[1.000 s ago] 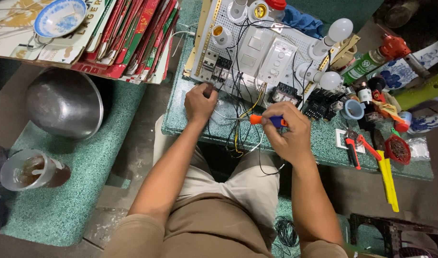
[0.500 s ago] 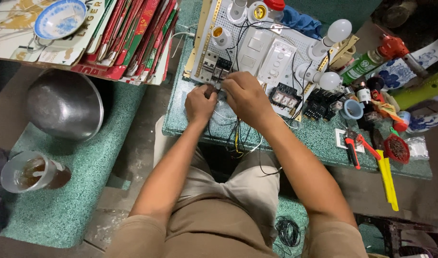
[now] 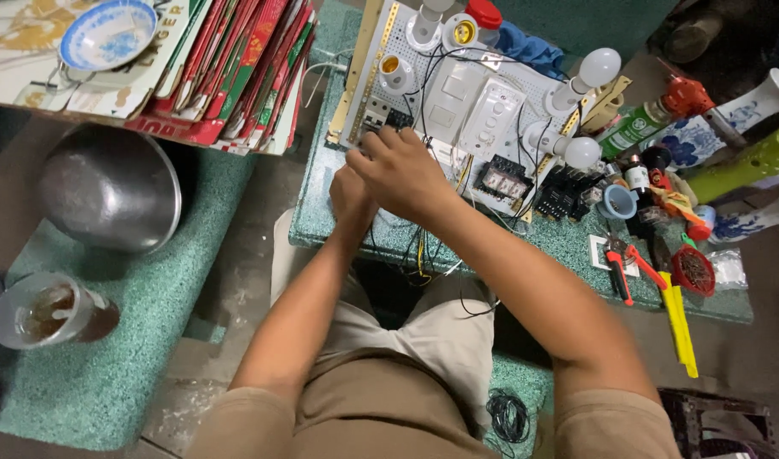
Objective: Wiring an electrical board by securing wires into terminals using a manual screwdriver.
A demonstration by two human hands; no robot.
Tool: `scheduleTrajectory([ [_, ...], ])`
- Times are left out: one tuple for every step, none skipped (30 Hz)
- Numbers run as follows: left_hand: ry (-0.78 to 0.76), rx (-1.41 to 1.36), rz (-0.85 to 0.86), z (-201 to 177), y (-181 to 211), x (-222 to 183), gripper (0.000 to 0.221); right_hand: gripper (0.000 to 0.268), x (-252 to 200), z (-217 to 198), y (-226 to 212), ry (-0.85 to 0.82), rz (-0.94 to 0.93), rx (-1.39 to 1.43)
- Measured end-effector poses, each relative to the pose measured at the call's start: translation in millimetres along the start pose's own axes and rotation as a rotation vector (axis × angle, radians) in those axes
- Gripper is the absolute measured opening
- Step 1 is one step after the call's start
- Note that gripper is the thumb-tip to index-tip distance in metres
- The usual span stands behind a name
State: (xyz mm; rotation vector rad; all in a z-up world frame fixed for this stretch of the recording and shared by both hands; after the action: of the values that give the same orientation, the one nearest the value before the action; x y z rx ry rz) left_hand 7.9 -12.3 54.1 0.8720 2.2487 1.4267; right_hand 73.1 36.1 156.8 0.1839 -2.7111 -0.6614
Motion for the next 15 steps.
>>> scheduleTrajectory([
  [-0.001,0.002,0.006,0,-1,-1,0.019,0.019,4,-10,-2,0.003,0.004,-0.004],
  [-0.005,0.008,0.008,1,-2,-1,0.019,0.020,8,-18,-4,-0.107,0.044,0.084],
  [-0.010,0.015,0.009,1,-3,-2,0.019,0.023,12,-26,-7,-0.217,0.084,0.173],
  [-0.012,0.017,0.015,1,-5,-3,0.019,0.023,17,-34,-8,-0.214,0.089,0.171],
  [-0.015,0.021,0.015,2,-6,-4,0.019,0.026,21,-41,-10,-0.225,0.050,0.197],
  [-0.018,0.024,0.014,2,-7,-5,0.019,0.030,26,-49,-11,-0.237,0.011,0.223],
  [-0.017,0.022,0.016,2,-8,-6,0.019,0.030,24,-39,-11,-0.237,0.010,0.221],
  [-0.019,0.024,0.013,2,-9,-6,0.019,0.029,22,-31,-10,-0.187,-0.031,0.169],
  [-0.022,0.026,0.009,2,-11,-7,0.019,0.029,20,-21,-10,-0.139,-0.071,0.117],
  [-0.022,0.024,0.011,3,-11,-6,0.019,0.029,19,-18,-11,-0.140,-0.072,0.115],
  [-0.023,0.026,0.009,3,-10,-3,0.019,0.033,18,-15,-10,-0.200,-0.001,0.173],
  [-0.025,0.028,0.007,3,-9,-1,0.019,0.037,17,-12,-9,-0.259,0.070,0.230],
  [-0.023,0.028,0.008,3,-9,-1,0.019,0.037,18,-14,-8,-0.257,0.069,0.229],
  [-0.025,0.032,0.005,3,-9,-1,0.019,0.035,19,-17,-6,-0.195,0.018,0.128],
  [-0.028,0.036,0.001,4,-10,-1,0.019,0.033,20,-20,-6,-0.133,-0.032,0.029],
])
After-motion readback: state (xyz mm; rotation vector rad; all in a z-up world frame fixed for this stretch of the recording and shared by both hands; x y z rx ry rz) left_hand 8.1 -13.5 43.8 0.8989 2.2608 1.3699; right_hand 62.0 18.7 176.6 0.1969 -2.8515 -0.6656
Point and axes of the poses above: each hand's wrist, its own x-axis towards the middle knuckle, its own z-axis out of the palm, y = z × x, the point moved 1 cm from there along x, towards the middle knuckle, and after that the axes turned 5 degrees about -y, right-handed, at the moved point
